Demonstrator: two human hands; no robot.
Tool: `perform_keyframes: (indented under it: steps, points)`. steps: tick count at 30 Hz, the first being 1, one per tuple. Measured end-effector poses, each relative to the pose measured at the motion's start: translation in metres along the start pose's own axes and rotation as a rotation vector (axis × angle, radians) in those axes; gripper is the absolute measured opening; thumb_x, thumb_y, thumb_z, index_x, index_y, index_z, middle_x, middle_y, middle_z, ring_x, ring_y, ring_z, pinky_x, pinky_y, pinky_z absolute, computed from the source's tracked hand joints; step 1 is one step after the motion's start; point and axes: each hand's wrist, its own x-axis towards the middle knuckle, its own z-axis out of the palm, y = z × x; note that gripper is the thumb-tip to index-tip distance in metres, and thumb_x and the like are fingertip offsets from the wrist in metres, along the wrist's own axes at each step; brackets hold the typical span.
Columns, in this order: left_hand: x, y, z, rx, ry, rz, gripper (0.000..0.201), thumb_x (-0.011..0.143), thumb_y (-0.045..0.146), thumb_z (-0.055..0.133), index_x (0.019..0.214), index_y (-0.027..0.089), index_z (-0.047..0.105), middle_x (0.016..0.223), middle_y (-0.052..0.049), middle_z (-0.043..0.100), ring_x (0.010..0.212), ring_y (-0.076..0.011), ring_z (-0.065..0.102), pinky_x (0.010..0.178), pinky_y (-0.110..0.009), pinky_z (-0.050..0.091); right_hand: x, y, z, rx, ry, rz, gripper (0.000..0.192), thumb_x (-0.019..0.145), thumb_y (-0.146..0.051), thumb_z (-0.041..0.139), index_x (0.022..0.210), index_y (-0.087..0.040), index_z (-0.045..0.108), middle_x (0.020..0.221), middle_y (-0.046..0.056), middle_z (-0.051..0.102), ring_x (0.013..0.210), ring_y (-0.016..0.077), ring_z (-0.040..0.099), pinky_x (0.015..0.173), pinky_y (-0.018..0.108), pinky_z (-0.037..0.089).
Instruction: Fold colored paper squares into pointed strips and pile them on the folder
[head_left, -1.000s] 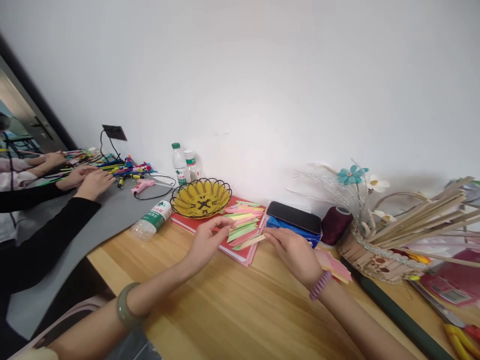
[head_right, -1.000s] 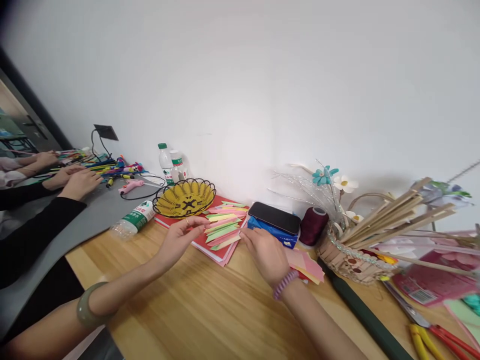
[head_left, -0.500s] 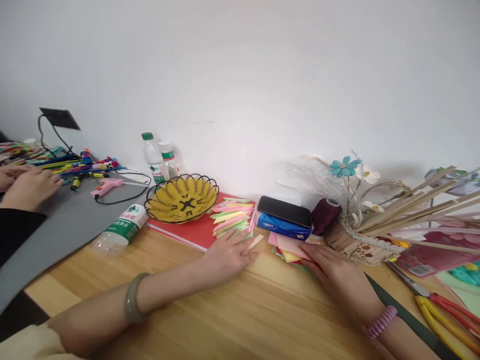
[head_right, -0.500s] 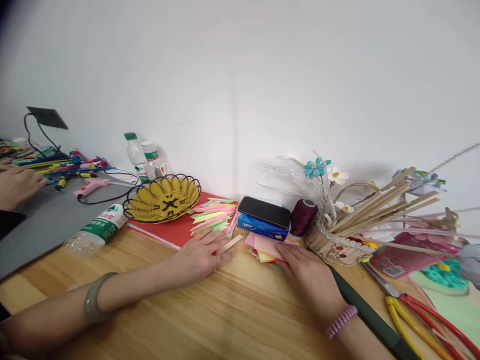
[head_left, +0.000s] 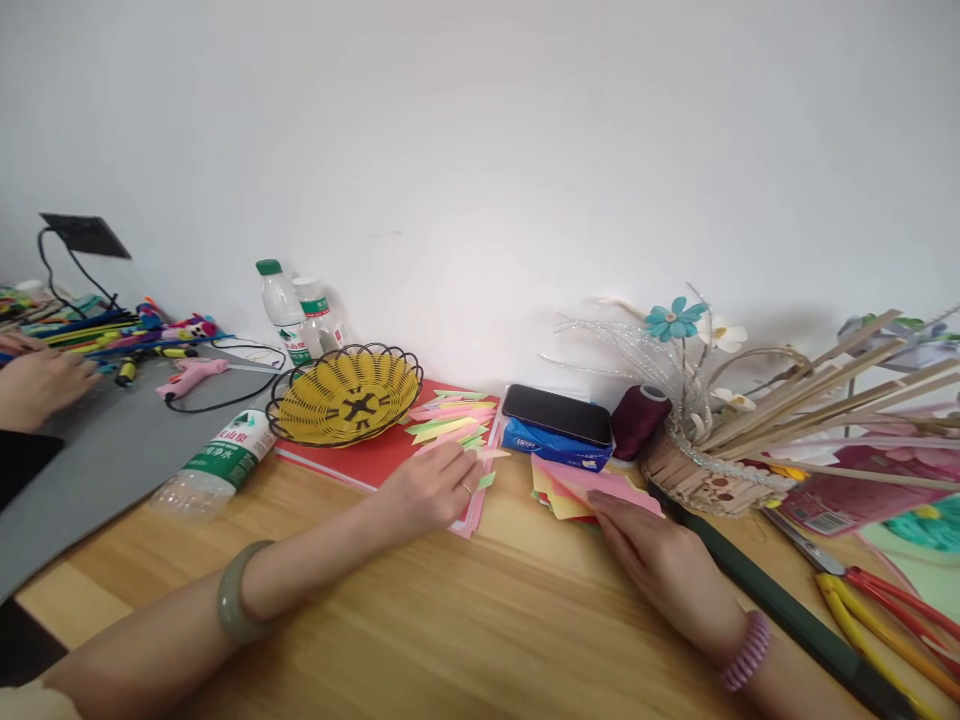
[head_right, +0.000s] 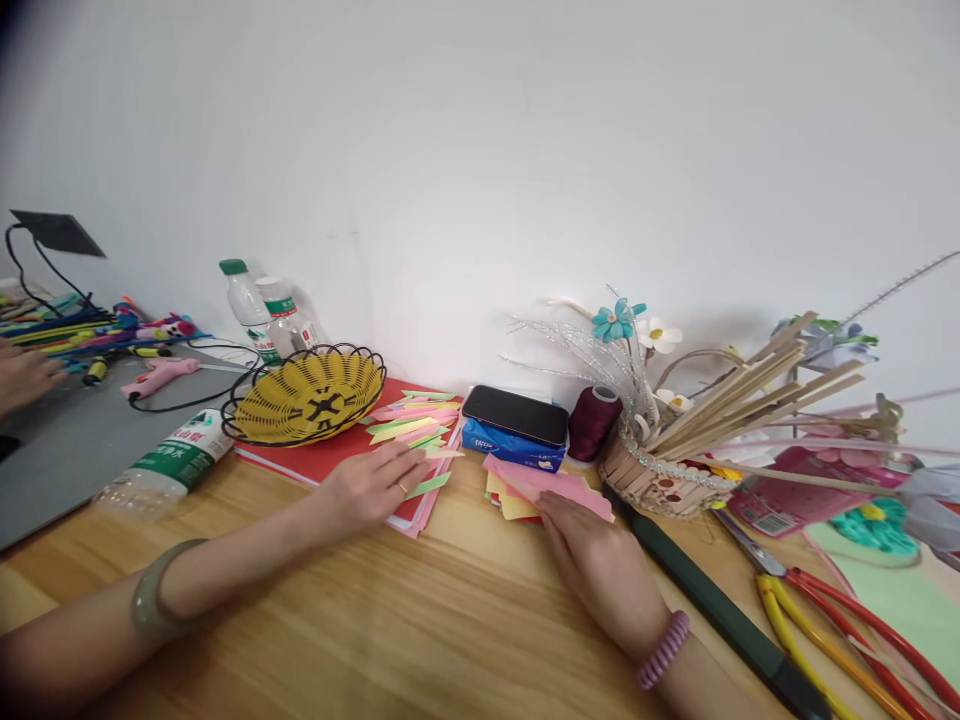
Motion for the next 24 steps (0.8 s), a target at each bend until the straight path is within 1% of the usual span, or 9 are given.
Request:
perform_keyframes:
  steps: [5, 7, 9, 12, 14, 15, 17, 20, 24]
  points:
    - [-0.006, -0.018, -0.004, 0.032, -0.028, -0.057, 0.027, 0.09, 0.004, 0.033, 0.093, 0.01, 0.059, 0.089, -0.011, 0.064, 0.083, -0.0187, 0.059, 0.071, -0.031, 0.049, 0.01, -0.001, -0.014, 0.105, 0.021, 0.155, 0.034, 0.091, -0.026, 0.036, 0.085, -0.021, 0.069, 0.081, -0.001, 0.071, 0.072, 0.0154, 0.067, 0.059, 0.021, 0.054]
    - [-0.008, -0.019, -0.005, 0.036, -0.015, -0.086, 0.023, 0.088, 0.005, 0.038, 0.089, 0.01, 0.06, 0.087, -0.011, 0.064, 0.083, -0.0206, 0.059, 0.071, -0.033, 0.05, 0.01, 0.0, -0.017, 0.118, 0.065, 0.178, 0.035, 0.091, -0.027, 0.036, 0.082, -0.02, 0.069, 0.077, -0.001, 0.071, 0.069, 0.0153, 0.067, 0.057, 0.021, 0.054]
    - [-0.007, -0.015, -0.009, 0.043, 0.021, -0.111, 0.02, 0.088, 0.008, 0.041, 0.092, 0.01, 0.06, 0.093, -0.013, 0.065, 0.09, -0.023, 0.058, 0.075, -0.037, 0.05, 0.005, -0.001, -0.019, 0.108, 0.134, 0.175, 0.033, 0.091, -0.028, 0.037, 0.086, -0.018, 0.068, 0.082, 0.002, 0.071, 0.071, 0.0169, 0.067, 0.061, 0.024, 0.054]
    - [-0.002, 0.003, -0.019, 0.008, 0.11, -0.064, 0.023, 0.091, 0.013, 0.039, 0.102, 0.016, 0.059, 0.104, -0.008, 0.064, 0.099, -0.0195, 0.056, 0.082, -0.034, 0.048, -0.011, -0.01, -0.02, 0.092, 0.189, 0.08, 0.025, 0.087, -0.028, 0.045, 0.095, -0.021, 0.067, 0.094, 0.005, 0.07, 0.086, 0.0208, 0.066, 0.079, 0.033, 0.052]
    - [0.004, 0.023, -0.026, -0.116, 0.199, 0.073, 0.022, 0.091, 0.016, 0.04, 0.102, 0.018, 0.059, 0.103, -0.005, 0.065, 0.097, -0.0167, 0.056, 0.084, -0.031, 0.048, -0.025, -0.022, -0.02, 0.098, 0.143, -0.068, 0.024, 0.084, -0.026, 0.05, 0.103, -0.026, 0.065, 0.101, 0.002, 0.069, 0.094, 0.0201, 0.063, 0.085, 0.033, 0.049]
    - [0.006, 0.034, -0.027, -0.163, 0.184, 0.101, 0.024, 0.091, 0.016, 0.038, 0.105, 0.017, 0.058, 0.105, -0.005, 0.065, 0.098, -0.0165, 0.056, 0.086, -0.032, 0.047, -0.031, -0.029, -0.019, 0.065, 0.151, -0.21, 0.031, 0.087, -0.021, 0.043, 0.113, -0.023, 0.06, 0.105, 0.005, 0.067, 0.098, 0.0209, 0.062, 0.084, 0.034, 0.05]
    - [0.01, 0.056, -0.026, -0.221, 0.094, 0.164, 0.025, 0.091, 0.018, 0.04, 0.109, 0.015, 0.057, 0.109, -0.008, 0.063, 0.096, -0.0175, 0.057, 0.085, -0.033, 0.047, -0.04, -0.041, -0.019, -0.016, 0.152, -0.338, 0.036, 0.087, -0.014, 0.036, 0.117, -0.018, 0.056, 0.103, 0.008, 0.068, 0.095, 0.0214, 0.063, 0.077, 0.034, 0.052]
    - [0.01, 0.08, -0.019, -0.31, 0.002, 0.19, 0.021, 0.088, 0.023, 0.045, 0.096, 0.013, 0.06, 0.093, -0.008, 0.066, 0.082, -0.0167, 0.059, 0.071, -0.029, 0.05, -0.043, -0.052, -0.019, -0.103, 0.097, -0.359, 0.036, 0.087, -0.01, 0.031, 0.106, -0.016, 0.061, 0.091, 0.009, 0.07, 0.08, 0.0193, 0.066, 0.065, 0.031, 0.053]
    - [0.01, 0.091, -0.011, -0.398, -0.021, 0.123, 0.039, 0.085, 0.045, 0.044, 0.095, 0.011, 0.06, 0.089, -0.009, 0.063, 0.078, -0.0198, 0.058, 0.064, -0.03, 0.048, -0.038, -0.056, -0.021, -0.147, 0.048, -0.317, 0.038, 0.09, -0.011, 0.026, 0.095, -0.015, 0.063, 0.083, 0.009, 0.07, 0.072, 0.0182, 0.064, 0.06, 0.029, 0.052]
